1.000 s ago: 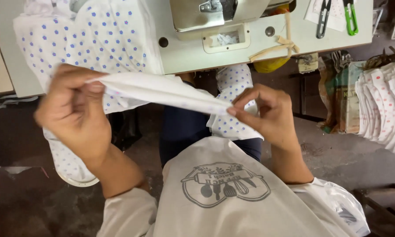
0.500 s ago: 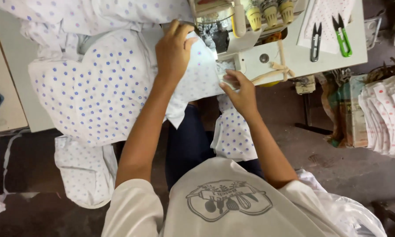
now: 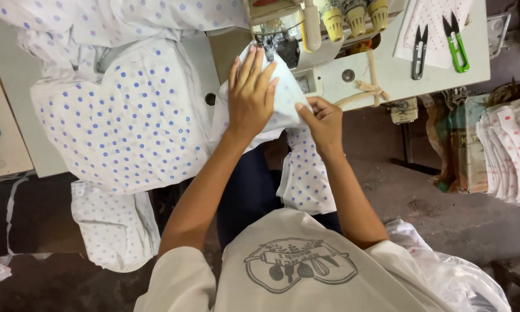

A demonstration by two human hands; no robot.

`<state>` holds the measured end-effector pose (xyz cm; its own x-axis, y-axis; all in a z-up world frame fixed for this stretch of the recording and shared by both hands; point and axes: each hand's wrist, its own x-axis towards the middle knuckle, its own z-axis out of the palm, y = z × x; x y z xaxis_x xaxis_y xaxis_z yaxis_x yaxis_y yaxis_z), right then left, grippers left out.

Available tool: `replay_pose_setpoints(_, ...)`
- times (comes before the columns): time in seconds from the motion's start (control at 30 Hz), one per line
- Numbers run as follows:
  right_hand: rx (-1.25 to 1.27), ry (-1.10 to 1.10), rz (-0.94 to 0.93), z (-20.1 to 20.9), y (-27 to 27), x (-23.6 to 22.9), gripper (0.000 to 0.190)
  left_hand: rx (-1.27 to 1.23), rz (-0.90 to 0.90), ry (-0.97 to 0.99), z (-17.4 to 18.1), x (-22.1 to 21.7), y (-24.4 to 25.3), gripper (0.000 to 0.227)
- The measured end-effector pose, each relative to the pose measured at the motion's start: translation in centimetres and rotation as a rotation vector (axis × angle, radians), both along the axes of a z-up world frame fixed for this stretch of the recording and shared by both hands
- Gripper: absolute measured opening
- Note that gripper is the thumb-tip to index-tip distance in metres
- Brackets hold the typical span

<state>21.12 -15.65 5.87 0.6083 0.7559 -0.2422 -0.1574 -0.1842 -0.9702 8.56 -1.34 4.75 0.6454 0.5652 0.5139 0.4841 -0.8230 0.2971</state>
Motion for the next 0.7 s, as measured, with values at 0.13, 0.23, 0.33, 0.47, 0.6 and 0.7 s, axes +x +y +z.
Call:
replay_pose_setpoints(0.13, -0.013, 0.008, 0.132, -0.5, -0.7, -1.9, 0.012, -0.247, -0.028, -0.045, -1.5, -1.3, 4.6, 0.027)
replay_pose_setpoints(0.23, -0.018, -0.076, 0.157, -1.5, 0.7, -2.6, 0.021, -0.329, -0.080, -0.194, -1.3, -1.8, 8.5, 0.025)
replay_pose_setpoints(0.33, 0.045, -0.144, 0.127, -1.8, 2.9, -2.5, 0.025, -0.266, 0.003, -0.313, 0.2, -3.3, 7.2, 0.035)
replay_pose_setpoints(0.47, 0.140, -0.057, 0.048, -3.5, 5.2, -1.6, 0.008, -0.722, 0.203, -0.113, 2.9, -7.3, -0.4, 0.073)
replay_pose_setpoints(0.6, 0.093, -0.032, 0.048, -3.9, 3.5, -2.1, 0.009, -0.925, 0.264, 0.086, -0.7, -13.6, 0.0, 0.030)
replay_pose_setpoints(0.7, 0.072, -0.126, 0.058, -3.2, 1.6, -2.6, 0.012, 0.055, 0.491, 0.111, 6.0, -12.9, 1.2, 0.058)
